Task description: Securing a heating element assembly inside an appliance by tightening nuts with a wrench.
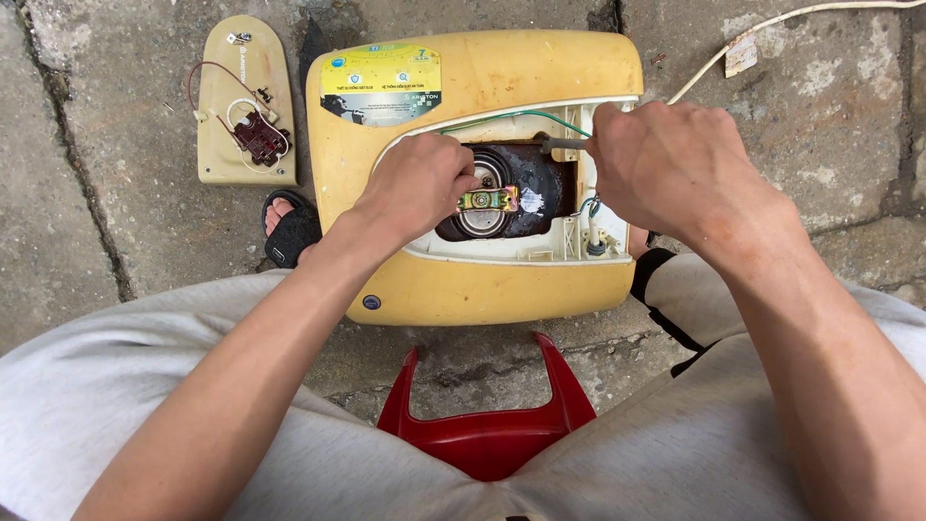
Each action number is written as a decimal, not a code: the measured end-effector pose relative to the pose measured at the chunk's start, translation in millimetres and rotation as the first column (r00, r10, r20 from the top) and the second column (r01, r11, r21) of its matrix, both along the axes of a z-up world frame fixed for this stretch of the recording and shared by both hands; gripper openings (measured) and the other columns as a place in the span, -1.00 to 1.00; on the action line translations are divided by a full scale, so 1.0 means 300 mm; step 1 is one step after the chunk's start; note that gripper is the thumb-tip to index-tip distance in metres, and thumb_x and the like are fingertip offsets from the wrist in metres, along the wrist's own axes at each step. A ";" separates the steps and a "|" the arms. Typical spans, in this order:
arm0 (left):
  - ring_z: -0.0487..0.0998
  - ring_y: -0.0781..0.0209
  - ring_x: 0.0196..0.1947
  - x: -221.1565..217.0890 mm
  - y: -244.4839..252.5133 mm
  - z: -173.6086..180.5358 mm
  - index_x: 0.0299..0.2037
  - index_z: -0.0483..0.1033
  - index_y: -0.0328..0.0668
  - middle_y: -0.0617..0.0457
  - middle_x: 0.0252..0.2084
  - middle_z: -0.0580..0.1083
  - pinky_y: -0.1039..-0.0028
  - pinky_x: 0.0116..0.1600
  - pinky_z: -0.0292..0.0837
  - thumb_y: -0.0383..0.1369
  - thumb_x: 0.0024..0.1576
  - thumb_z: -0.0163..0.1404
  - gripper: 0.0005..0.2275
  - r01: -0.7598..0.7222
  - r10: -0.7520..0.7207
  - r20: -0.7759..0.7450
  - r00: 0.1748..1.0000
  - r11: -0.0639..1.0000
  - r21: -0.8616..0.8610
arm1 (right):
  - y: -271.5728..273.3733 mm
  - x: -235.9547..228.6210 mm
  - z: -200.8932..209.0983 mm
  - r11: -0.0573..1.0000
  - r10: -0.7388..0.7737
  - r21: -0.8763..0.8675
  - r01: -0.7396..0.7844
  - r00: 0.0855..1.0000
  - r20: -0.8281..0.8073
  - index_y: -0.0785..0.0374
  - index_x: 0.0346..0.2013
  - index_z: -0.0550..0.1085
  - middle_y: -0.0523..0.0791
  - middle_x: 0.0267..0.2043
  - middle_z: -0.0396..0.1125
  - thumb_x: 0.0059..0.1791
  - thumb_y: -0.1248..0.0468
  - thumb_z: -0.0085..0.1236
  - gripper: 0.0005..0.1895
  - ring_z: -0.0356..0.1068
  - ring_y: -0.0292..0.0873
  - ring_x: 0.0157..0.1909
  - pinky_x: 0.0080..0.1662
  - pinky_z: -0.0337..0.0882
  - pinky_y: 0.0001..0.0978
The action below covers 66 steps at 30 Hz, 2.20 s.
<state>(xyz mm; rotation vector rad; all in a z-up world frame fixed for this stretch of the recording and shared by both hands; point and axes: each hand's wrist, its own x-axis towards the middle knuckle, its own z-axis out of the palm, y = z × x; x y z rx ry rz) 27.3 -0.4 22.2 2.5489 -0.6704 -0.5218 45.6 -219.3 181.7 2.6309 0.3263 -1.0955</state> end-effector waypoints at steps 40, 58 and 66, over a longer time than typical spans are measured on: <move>0.44 -0.10 -0.50 -0.040 0.013 -0.054 -0.46 0.38 -0.21 -0.03 -0.43 0.40 0.13 -0.43 0.32 -0.49 0.23 0.10 -0.79 0.122 -0.049 0.448 0.893 0.983 -0.135 | 0.085 -0.025 -0.451 0.674 -0.468 0.606 0.422 0.879 -0.091 -0.08 -0.32 0.69 -0.29 -0.47 0.50 -0.03 0.10 0.37 -0.95 0.32 -0.26 -0.45 -0.30 0.36 -0.27; 0.48 -0.11 -0.39 -0.060 0.017 -0.047 -0.31 0.60 -0.23 0.02 -0.38 0.49 0.11 -0.34 0.36 -0.45 0.22 0.07 -0.91 -0.055 0.141 0.280 0.950 0.954 -0.294 | 0.093 -0.046 -0.483 0.631 -0.488 0.685 0.364 0.873 -0.014 0.04 -0.28 0.71 -0.21 -0.47 0.53 -0.03 0.13 0.38 -0.89 0.31 -0.26 -0.51 -0.42 0.31 -0.29; 0.47 -0.09 -0.37 -0.070 0.015 -0.062 -0.32 0.57 -0.26 0.00 -0.39 0.46 0.14 -0.26 0.40 -0.43 0.24 0.07 -0.89 -0.078 0.179 0.323 0.929 0.950 -0.302 | 0.091 -0.054 -0.464 0.590 -0.481 0.727 0.351 0.876 -0.032 0.13 -0.41 0.68 -0.25 -0.60 0.40 0.01 0.17 0.40 -0.85 0.13 -0.31 -0.55 -0.44 0.20 -0.37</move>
